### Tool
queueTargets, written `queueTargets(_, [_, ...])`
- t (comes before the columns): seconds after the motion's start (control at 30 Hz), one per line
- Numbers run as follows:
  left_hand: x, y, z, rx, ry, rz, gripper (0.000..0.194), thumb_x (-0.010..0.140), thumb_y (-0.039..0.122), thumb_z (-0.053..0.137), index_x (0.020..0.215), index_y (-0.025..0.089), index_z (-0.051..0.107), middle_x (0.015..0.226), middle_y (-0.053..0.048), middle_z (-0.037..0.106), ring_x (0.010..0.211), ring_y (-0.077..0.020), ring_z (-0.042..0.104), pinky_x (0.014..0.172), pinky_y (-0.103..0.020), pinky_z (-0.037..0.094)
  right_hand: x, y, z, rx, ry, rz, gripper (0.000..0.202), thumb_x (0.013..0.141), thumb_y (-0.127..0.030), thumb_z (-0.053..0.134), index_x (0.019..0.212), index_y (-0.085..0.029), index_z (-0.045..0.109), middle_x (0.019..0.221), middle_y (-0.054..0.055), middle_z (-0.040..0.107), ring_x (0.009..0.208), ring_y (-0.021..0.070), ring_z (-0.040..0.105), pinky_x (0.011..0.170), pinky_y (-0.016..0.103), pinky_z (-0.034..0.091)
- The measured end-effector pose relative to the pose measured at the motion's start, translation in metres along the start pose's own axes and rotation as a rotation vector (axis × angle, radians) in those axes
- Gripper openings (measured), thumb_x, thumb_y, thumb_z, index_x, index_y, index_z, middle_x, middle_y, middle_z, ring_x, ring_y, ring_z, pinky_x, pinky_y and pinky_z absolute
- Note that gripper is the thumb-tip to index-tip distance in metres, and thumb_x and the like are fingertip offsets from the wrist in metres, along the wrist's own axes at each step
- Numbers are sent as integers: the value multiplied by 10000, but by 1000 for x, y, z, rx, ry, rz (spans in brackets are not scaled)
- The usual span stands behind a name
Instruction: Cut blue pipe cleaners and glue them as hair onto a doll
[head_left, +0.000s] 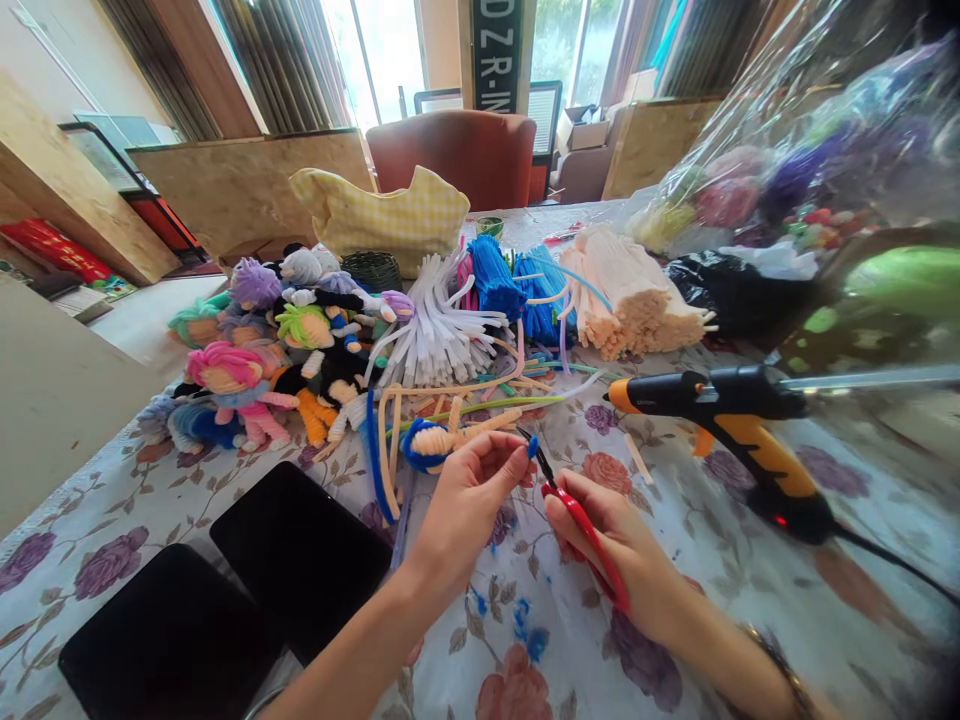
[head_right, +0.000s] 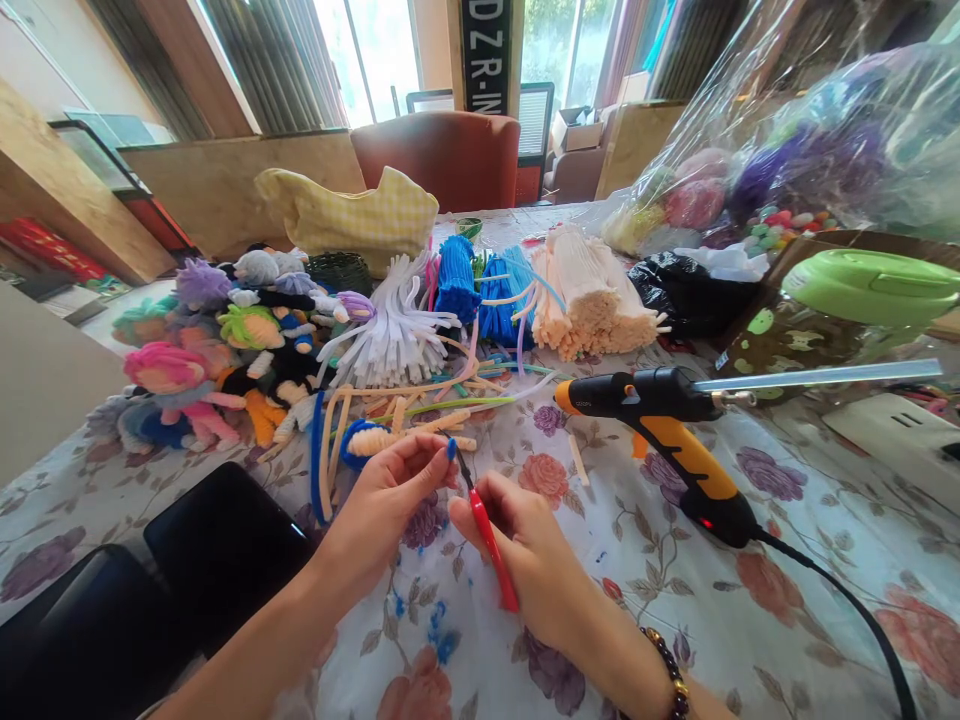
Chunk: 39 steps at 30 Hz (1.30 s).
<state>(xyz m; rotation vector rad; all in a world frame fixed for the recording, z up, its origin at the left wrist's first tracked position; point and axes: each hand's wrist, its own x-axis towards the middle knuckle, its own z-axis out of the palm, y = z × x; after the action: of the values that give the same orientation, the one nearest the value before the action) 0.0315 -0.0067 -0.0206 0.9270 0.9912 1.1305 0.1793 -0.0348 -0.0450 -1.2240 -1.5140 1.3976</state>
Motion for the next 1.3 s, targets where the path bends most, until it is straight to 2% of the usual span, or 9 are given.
queueTargets(0.23, [2,1,1,-322,-29,-157,289,596,239,870,783,131,677,685,8,663,631,-68,606,680,-174,503,1,-2,0,37,8,24,445,898,-585,509,683,-221,370,618,-61,349,545,106,303,478,247,246])
queueTargets(0.43, [3,-6,4,-542,34,-221,364,484,141,913,762,151,680,677,12,698,637,-80,658,697,-191,549,-2,0,-1,49,-14,-13,416,921,-583,466,735,-217,400,672,-46,390,615,125,346,553,262,299])
queueTargets(0.63, [-1,-5,9,-556,63,-179,352,477,129,914,724,155,664,649,25,704,615,-71,655,663,-173,544,-2,0,1,72,-19,-12,432,911,-597,468,722,-219,379,678,-42,392,621,127,352,558,268,297])
queueTargets(0.9, [0,-6,8,-564,105,-202,376,438,137,926,705,155,662,654,22,709,643,-75,658,646,-163,516,-5,5,2,145,-63,-2,403,939,-573,439,752,-221,385,667,-49,365,605,124,306,532,260,261])
queueTargets(1.13, [-1,-9,7,-547,105,-207,343,475,140,915,712,156,668,668,27,698,660,-74,644,653,-163,488,-3,-1,2,44,-48,3,434,921,-612,429,734,-224,372,691,-30,418,628,138,357,557,266,295])
queueTargets(1.3, [-2,-11,6,-539,110,-210,344,482,148,915,720,162,667,668,42,687,616,-56,618,662,-165,483,-3,0,2,37,-32,-7,433,923,-597,449,730,-216,382,701,-29,417,626,126,339,545,253,304])
